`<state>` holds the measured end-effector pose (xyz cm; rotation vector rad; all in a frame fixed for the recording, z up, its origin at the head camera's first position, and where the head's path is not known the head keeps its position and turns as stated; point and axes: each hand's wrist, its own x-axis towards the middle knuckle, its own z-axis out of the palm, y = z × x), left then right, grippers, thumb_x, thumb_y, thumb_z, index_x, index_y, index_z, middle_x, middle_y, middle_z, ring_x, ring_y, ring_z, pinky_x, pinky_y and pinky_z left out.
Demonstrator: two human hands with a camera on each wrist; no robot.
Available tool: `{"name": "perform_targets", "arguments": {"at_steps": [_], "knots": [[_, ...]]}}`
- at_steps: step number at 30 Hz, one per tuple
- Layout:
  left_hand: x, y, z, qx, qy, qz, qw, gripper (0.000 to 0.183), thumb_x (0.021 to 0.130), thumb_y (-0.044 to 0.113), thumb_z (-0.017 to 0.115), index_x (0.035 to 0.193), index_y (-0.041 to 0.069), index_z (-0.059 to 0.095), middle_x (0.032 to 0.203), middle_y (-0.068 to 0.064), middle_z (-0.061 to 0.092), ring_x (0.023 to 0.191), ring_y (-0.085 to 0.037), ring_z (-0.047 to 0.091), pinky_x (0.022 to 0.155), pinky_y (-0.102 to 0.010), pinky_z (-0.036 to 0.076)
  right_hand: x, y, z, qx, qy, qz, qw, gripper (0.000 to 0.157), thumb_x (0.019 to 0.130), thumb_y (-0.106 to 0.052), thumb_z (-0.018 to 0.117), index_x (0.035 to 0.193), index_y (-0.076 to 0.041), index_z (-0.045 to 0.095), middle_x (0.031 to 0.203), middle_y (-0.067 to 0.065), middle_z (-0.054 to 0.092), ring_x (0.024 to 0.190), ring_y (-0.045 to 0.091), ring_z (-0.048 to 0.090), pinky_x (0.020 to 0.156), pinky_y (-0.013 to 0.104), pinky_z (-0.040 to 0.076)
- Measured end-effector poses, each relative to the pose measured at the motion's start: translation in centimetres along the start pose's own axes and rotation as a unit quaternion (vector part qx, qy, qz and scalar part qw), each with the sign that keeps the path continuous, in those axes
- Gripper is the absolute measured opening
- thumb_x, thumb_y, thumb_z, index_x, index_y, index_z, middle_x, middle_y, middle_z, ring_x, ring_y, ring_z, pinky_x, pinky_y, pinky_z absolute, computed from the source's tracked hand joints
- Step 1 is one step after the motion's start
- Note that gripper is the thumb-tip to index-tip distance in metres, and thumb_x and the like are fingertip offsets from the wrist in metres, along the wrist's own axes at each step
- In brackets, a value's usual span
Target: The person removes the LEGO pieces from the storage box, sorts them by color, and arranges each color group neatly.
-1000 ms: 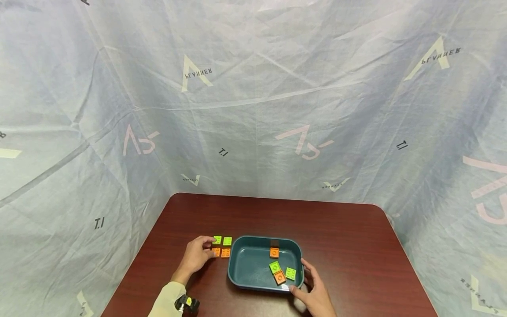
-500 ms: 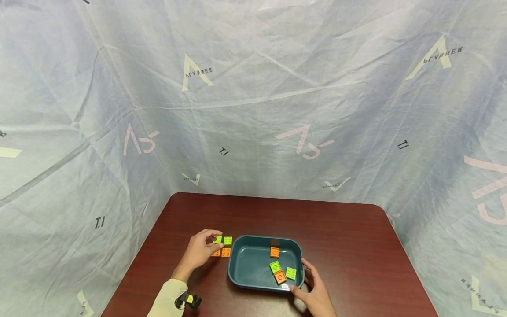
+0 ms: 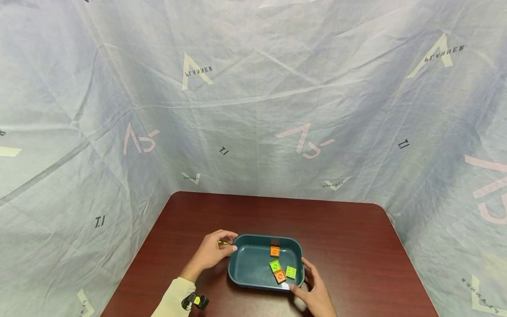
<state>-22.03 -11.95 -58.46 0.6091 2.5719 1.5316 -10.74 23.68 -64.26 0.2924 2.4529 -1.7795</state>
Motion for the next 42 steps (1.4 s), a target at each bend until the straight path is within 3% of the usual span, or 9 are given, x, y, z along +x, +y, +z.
{"name": "perform_targets", "arguments": {"at_steps": [5, 13, 20, 28, 33, 39, 42], "knots": [[0.3, 0.9, 1.0, 0.016, -0.032, -0.004, 0.9994, 0.034, 0.098, 0.031, 0.079, 0.131, 0.026, 0.072, 0.126, 0.001, 0.069, 0.11, -0.014, 0.068, 0.092, -0.024, 0.06, 0.0, 0.1, 0.0, -0.002, 0.003, 0.003, 1.0, 0.093, 0.085, -0.018, 0.09, 0.162, -0.018, 0.038, 0.153, 0.029, 0.054, 0.136, 0.045, 0.06, 0.101, 0.043, 0.056], [1.3, 1.6, 3.2, 0.028, -0.075, -0.004, 0.9968, 0.036, 0.096, 0.026, 0.081, 0.131, 0.026, 0.073, 0.125, 0.001, 0.07, 0.112, -0.017, 0.068, 0.093, -0.026, 0.06, 0.0, 0.1, 0.0, -0.002, 0.001, 0.003, 1.0, 0.092, 0.086, -0.02, 0.089, 0.162, -0.017, 0.037, 0.153, 0.03, 0.053, 0.136, 0.047, 0.059, 0.102, 0.048, 0.056], [2.5, 1.6, 5.6, 0.061, -0.113, 0.018, 0.9915, 0.037, 0.095, 0.022, 0.082, 0.13, 0.019, 0.073, 0.122, 0.003, 0.072, 0.107, -0.009, 0.068, 0.088, -0.021, 0.059, 0.0, 0.1, -0.2, 0.002, -0.002, 0.006, 1.0, 0.092, 0.086, -0.02, 0.089, 0.162, -0.019, 0.037, 0.155, 0.03, 0.051, 0.138, 0.048, 0.057, 0.107, 0.055, 0.053], [3.8, 1.7, 8.3, 0.11, -0.141, 0.029, 0.9834, 0.04, 0.092, 0.018, 0.084, 0.13, 0.014, 0.074, 0.121, -0.005, 0.074, 0.102, -0.004, 0.067, 0.084, -0.021, 0.059, 0.0, 0.1, 0.0, 0.005, -0.002, 0.001, 1.0, 0.091, 0.086, -0.019, 0.089, 0.162, -0.018, 0.037, 0.154, 0.03, 0.052, 0.137, 0.047, 0.059, 0.102, 0.046, 0.056], [4.4, 1.6, 9.8, 0.14, -0.15, 0.032, 0.9782, 0.039, 0.09, 0.016, 0.086, 0.128, 0.016, 0.075, 0.119, 0.0, 0.074, 0.102, -0.004, 0.069, 0.083, -0.02, 0.058, -0.1, 0.2, -0.1, 0.001, -0.001, -0.006, 1.0, 0.091, 0.087, -0.019, 0.089, 0.162, -0.018, 0.037, 0.154, 0.029, 0.053, 0.137, 0.047, 0.058, 0.102, 0.043, 0.055], [5.1, 1.2, 11.1, 0.176, -0.16, 0.043, 0.9704, 0.038, 0.09, 0.018, 0.086, 0.126, 0.02, 0.076, 0.116, 0.006, 0.072, 0.103, -0.003, 0.067, 0.086, -0.02, 0.057, 0.0, 0.2, -0.1, 0.005, -0.002, -0.016, 1.0, 0.091, 0.087, -0.019, 0.088, 0.162, -0.019, 0.038, 0.154, 0.028, 0.053, 0.139, 0.045, 0.057, 0.098, 0.03, 0.054], [5.1, 1.1, 11.5, 0.182, -0.171, 0.045, 0.9674, 0.037, 0.091, 0.018, 0.085, 0.127, 0.021, 0.076, 0.118, 0.008, 0.072, 0.106, -0.002, 0.066, 0.089, -0.021, 0.057, 0.0, 0.3, -0.1, 0.004, -0.003, -0.017, 1.0, 0.091, 0.087, -0.019, 0.088, 0.162, -0.02, 0.038, 0.154, 0.028, 0.053, 0.139, 0.046, 0.057, 0.1, 0.034, 0.055]]}}
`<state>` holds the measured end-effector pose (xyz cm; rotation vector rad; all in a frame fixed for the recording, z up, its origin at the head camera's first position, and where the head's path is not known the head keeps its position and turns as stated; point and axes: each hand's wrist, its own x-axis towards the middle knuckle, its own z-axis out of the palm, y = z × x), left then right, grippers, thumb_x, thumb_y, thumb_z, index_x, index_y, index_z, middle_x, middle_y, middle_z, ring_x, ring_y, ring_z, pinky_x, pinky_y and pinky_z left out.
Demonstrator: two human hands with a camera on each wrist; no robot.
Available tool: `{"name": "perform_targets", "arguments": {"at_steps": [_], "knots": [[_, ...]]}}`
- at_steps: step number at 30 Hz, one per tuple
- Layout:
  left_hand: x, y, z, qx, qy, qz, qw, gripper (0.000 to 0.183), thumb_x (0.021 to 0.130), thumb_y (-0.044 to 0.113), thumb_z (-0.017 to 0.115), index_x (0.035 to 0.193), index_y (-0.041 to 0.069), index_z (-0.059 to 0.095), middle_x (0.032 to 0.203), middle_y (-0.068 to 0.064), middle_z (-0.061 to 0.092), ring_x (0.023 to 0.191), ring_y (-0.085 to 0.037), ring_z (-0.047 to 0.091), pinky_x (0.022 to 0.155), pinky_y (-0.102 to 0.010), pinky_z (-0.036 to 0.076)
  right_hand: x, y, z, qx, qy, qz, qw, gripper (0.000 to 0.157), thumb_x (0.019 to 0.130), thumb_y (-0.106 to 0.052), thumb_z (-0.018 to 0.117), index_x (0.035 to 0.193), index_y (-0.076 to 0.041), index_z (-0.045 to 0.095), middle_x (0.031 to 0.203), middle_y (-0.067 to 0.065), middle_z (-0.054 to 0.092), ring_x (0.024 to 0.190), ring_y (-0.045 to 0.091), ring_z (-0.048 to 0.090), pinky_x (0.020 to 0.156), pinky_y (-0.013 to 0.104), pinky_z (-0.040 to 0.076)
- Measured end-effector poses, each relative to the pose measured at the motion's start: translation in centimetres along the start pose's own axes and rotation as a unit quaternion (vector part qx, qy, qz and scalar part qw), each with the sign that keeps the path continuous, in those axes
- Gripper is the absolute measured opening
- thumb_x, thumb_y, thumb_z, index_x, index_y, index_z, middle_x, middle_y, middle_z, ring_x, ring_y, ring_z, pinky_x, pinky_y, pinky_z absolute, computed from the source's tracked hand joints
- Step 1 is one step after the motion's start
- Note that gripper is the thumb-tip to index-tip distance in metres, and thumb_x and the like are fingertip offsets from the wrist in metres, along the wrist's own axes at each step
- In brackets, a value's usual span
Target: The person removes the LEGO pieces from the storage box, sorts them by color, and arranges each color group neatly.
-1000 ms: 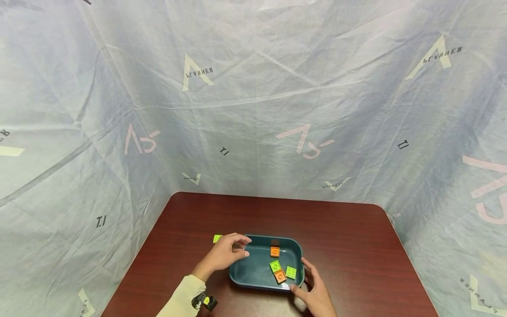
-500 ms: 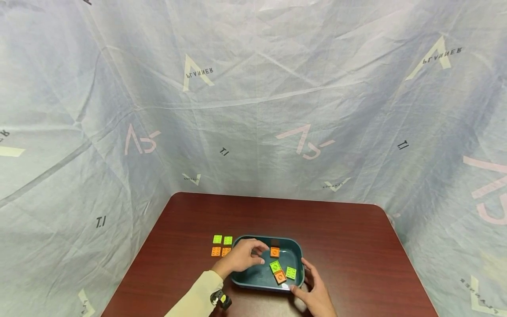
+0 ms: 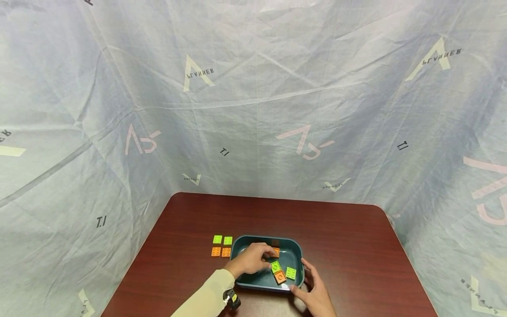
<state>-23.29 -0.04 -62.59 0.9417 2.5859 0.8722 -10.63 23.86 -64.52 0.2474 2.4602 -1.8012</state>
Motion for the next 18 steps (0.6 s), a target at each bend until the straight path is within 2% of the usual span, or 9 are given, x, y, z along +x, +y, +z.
{"name": "perform_targets", "arguments": {"at_steps": [4, 7, 14, 18], "knots": [[0.2, 0.1, 0.4, -0.008, -0.012, 0.001, 0.9999, 0.038, 0.092, 0.017, 0.084, 0.128, 0.021, 0.076, 0.12, 0.008, 0.071, 0.108, -0.003, 0.067, 0.09, -0.021, 0.057, 0.0, 0.1, -0.1, -0.003, -0.001, 0.002, 1.0, 0.09, 0.087, -0.021, 0.088, 0.162, -0.02, 0.037, 0.154, 0.029, 0.053, 0.139, 0.048, 0.056, 0.107, 0.051, 0.054], [0.3, 0.2, 0.7, -0.001, -0.013, 0.004, 0.9999, 0.039, 0.091, 0.016, 0.085, 0.128, 0.021, 0.076, 0.12, 0.007, 0.07, 0.106, -0.004, 0.066, 0.088, -0.02, 0.056, -0.1, 0.2, -0.1, -0.005, -0.002, 0.005, 1.0, 0.09, 0.087, -0.022, 0.088, 0.162, -0.021, 0.038, 0.153, 0.03, 0.053, 0.138, 0.049, 0.056, 0.108, 0.057, 0.052], [0.4, 0.8, 1.0, 0.019, -0.008, 0.01, 0.9997, 0.036, 0.089, 0.016, 0.087, 0.123, 0.021, 0.078, 0.116, 0.005, 0.07, 0.102, -0.006, 0.066, 0.085, -0.018, 0.055, -0.1, -0.1, 0.0, -0.004, -0.001, 0.006, 1.0, 0.091, 0.088, -0.022, 0.088, 0.162, -0.021, 0.037, 0.153, 0.03, 0.052, 0.139, 0.05, 0.056, 0.107, 0.055, 0.053], [0.2, 1.3, 0.9, 0.022, -0.006, 0.009, 0.9997, 0.034, 0.088, 0.015, 0.088, 0.12, 0.021, 0.079, 0.112, 0.004, 0.069, 0.099, -0.006, 0.066, 0.083, -0.017, 0.055, -0.1, -0.1, 0.1, -0.001, 0.001, 0.006, 1.0, 0.09, 0.087, -0.021, 0.088, 0.162, -0.02, 0.037, 0.151, 0.029, 0.055, 0.136, 0.046, 0.059, 0.102, 0.046, 0.056]]}}
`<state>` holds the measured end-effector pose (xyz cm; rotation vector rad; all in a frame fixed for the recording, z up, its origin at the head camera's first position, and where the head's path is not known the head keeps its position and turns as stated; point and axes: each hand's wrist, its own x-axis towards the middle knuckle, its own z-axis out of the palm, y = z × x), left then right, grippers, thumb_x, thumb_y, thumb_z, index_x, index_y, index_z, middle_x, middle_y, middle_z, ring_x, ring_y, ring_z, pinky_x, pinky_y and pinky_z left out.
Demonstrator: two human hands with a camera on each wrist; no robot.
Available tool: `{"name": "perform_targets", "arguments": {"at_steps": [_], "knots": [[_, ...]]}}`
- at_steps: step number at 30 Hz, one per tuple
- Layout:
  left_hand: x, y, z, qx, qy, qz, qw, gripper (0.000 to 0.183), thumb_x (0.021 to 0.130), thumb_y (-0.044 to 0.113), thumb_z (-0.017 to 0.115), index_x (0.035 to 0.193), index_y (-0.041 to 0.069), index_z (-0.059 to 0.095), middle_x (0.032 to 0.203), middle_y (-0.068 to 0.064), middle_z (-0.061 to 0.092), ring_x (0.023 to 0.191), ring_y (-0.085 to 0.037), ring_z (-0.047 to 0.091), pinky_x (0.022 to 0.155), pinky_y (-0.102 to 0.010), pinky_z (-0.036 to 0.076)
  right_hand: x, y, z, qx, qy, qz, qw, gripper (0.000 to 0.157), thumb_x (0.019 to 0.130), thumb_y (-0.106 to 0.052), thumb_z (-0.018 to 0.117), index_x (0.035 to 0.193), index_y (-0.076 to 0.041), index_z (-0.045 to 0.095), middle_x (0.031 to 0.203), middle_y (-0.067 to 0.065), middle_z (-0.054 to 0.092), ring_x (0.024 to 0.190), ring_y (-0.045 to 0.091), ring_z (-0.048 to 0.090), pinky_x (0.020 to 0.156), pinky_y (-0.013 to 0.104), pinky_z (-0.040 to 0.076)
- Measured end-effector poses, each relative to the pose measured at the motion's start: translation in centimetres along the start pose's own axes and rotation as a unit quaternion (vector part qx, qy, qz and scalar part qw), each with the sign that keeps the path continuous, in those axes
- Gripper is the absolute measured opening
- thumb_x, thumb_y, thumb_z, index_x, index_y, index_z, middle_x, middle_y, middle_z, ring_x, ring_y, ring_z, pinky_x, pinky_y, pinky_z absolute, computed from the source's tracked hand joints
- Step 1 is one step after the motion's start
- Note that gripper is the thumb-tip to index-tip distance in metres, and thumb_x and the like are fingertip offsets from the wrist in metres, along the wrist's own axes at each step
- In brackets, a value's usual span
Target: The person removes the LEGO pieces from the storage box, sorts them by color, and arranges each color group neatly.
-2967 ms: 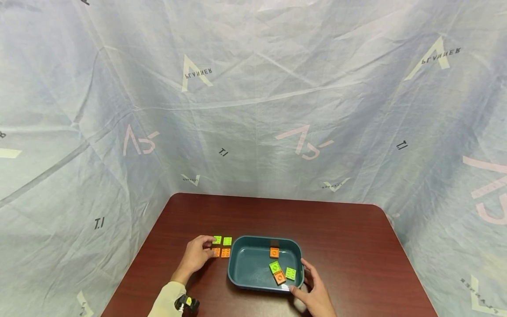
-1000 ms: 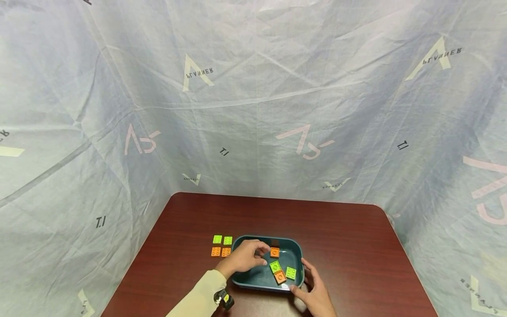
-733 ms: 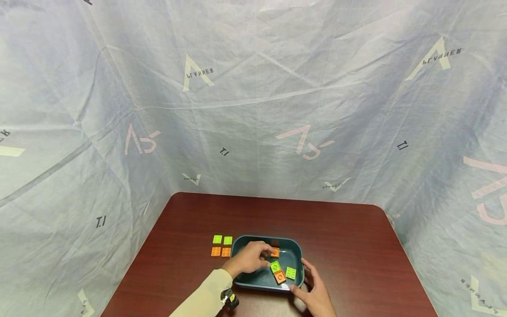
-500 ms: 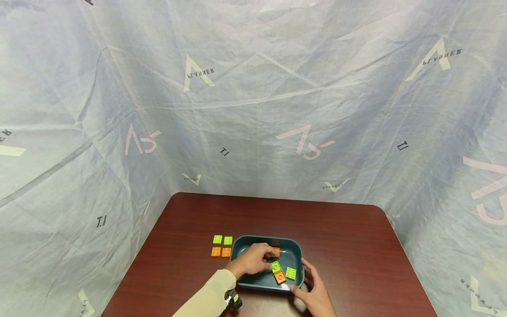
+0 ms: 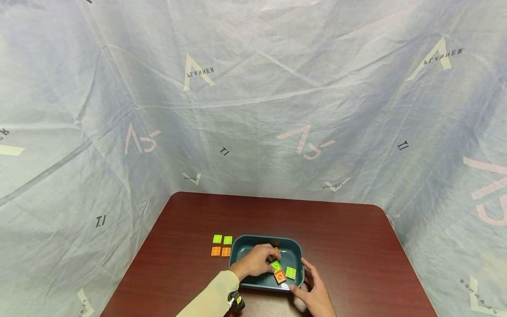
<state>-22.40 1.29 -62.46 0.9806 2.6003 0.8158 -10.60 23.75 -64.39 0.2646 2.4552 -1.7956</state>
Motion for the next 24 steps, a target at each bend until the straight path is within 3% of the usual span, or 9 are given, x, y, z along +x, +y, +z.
{"name": "perform_targets", "arguments": {"at_steps": [5, 14, 24], "knots": [[-0.18, 0.34, -0.15, -0.003, 0.002, 0.002, 1.0, 0.033, 0.087, 0.013, 0.089, 0.118, 0.019, 0.08, 0.11, 0.005, 0.07, 0.097, -0.005, 0.066, 0.082, -0.016, 0.054, 0.03, -0.08, 0.08, -0.002, 0.002, -0.001, 1.0, 0.09, 0.087, -0.019, 0.088, 0.162, -0.02, 0.038, 0.15, 0.027, 0.056, 0.134, 0.043, 0.061, 0.097, 0.035, 0.056], [0.16, -0.05, 0.26, 0.008, -0.012, 0.008, 0.9999, 0.038, 0.086, 0.015, 0.09, 0.122, 0.02, 0.08, 0.119, 0.01, 0.073, 0.101, -0.001, 0.068, 0.084, -0.016, 0.055, 0.07, 0.05, 0.1, -0.006, 0.004, -0.004, 1.0, 0.091, 0.086, -0.02, 0.089, 0.162, -0.02, 0.038, 0.15, 0.027, 0.057, 0.134, 0.043, 0.061, 0.096, 0.032, 0.055], [0.3, 0.04, 0.52, 0.051, -0.037, 0.007, 0.998, 0.046, 0.084, 0.018, 0.091, 0.127, 0.029, 0.078, 0.128, 0.016, 0.072, 0.113, -0.001, 0.066, 0.096, -0.023, 0.055, 0.02, 0.23, 0.03, -0.003, 0.0, -0.007, 1.0, 0.09, 0.088, -0.022, 0.088, 0.162, -0.021, 0.038, 0.152, 0.028, 0.054, 0.137, 0.047, 0.058, 0.105, 0.053, 0.054]]}}
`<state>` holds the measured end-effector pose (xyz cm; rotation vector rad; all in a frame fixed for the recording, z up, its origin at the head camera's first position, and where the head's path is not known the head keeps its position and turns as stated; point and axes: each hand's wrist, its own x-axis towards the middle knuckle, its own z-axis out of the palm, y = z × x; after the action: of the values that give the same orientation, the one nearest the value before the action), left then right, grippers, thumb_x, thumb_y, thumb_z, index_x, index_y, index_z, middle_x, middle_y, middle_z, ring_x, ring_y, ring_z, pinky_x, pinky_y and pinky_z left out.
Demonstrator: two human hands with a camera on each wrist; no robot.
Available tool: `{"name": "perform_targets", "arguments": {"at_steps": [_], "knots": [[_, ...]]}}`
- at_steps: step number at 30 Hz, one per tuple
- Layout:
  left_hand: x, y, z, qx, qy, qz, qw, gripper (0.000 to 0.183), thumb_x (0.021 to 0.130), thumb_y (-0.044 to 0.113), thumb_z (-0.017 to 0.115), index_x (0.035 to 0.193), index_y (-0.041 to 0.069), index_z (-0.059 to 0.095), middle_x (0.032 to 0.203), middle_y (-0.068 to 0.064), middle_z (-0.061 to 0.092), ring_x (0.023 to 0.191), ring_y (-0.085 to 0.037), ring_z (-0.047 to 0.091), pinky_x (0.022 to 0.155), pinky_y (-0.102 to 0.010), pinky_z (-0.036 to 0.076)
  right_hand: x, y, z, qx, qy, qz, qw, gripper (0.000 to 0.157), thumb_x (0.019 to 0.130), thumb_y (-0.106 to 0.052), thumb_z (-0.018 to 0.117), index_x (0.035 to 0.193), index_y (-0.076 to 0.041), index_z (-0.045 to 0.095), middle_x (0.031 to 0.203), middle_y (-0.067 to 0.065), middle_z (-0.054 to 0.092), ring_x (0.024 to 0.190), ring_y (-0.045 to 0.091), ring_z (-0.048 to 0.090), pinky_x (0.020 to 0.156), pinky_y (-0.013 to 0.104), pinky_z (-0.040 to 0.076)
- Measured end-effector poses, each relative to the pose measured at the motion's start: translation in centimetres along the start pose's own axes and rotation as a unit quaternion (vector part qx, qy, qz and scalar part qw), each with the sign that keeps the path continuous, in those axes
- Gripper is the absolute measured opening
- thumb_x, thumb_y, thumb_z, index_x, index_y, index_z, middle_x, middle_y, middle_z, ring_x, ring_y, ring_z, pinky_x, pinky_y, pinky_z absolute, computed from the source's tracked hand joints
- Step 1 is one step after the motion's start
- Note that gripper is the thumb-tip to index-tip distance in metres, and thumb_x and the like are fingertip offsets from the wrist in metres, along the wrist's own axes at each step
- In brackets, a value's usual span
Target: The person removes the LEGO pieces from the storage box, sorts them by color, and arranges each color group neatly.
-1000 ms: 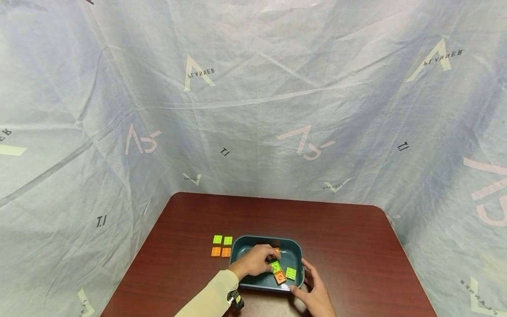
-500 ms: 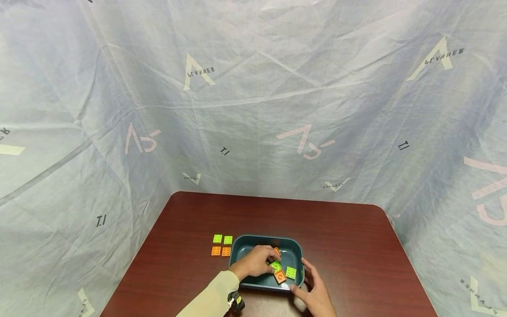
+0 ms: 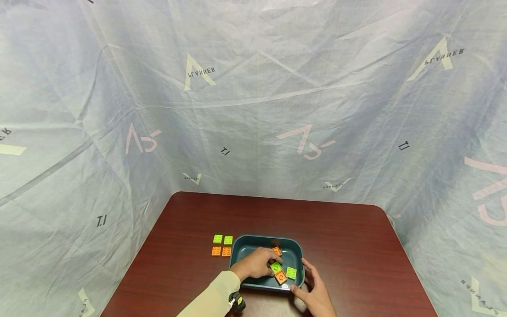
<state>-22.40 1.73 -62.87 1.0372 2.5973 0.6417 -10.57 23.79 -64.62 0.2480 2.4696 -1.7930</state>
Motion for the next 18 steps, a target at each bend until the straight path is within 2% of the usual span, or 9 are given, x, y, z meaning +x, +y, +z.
{"name": "perform_targets", "arguments": {"at_steps": [12, 18], "knots": [[0.08, -0.05, 0.42, 0.036, -0.013, -0.008, 0.9992, 0.045, 0.083, 0.025, 0.093, 0.125, 0.033, 0.079, 0.13, 0.019, 0.071, 0.125, -0.002, 0.062, 0.109, -0.028, 0.05, -0.05, -0.04, 0.03, 0.0, 0.001, 0.0, 1.0, 0.09, 0.088, -0.022, 0.087, 0.162, -0.022, 0.037, 0.153, 0.029, 0.053, 0.137, 0.049, 0.058, 0.105, 0.055, 0.055], [-0.07, -0.16, 0.43, 0.028, -0.004, -0.001, 0.9996, 0.039, 0.082, 0.023, 0.093, 0.119, 0.031, 0.081, 0.124, 0.018, 0.072, 0.121, -0.001, 0.062, 0.107, -0.028, 0.05, -0.07, -0.06, 0.04, 0.002, 0.0, 0.002, 1.0, 0.089, 0.088, -0.021, 0.087, 0.163, -0.022, 0.037, 0.153, 0.029, 0.053, 0.137, 0.048, 0.058, 0.105, 0.055, 0.055]]}}
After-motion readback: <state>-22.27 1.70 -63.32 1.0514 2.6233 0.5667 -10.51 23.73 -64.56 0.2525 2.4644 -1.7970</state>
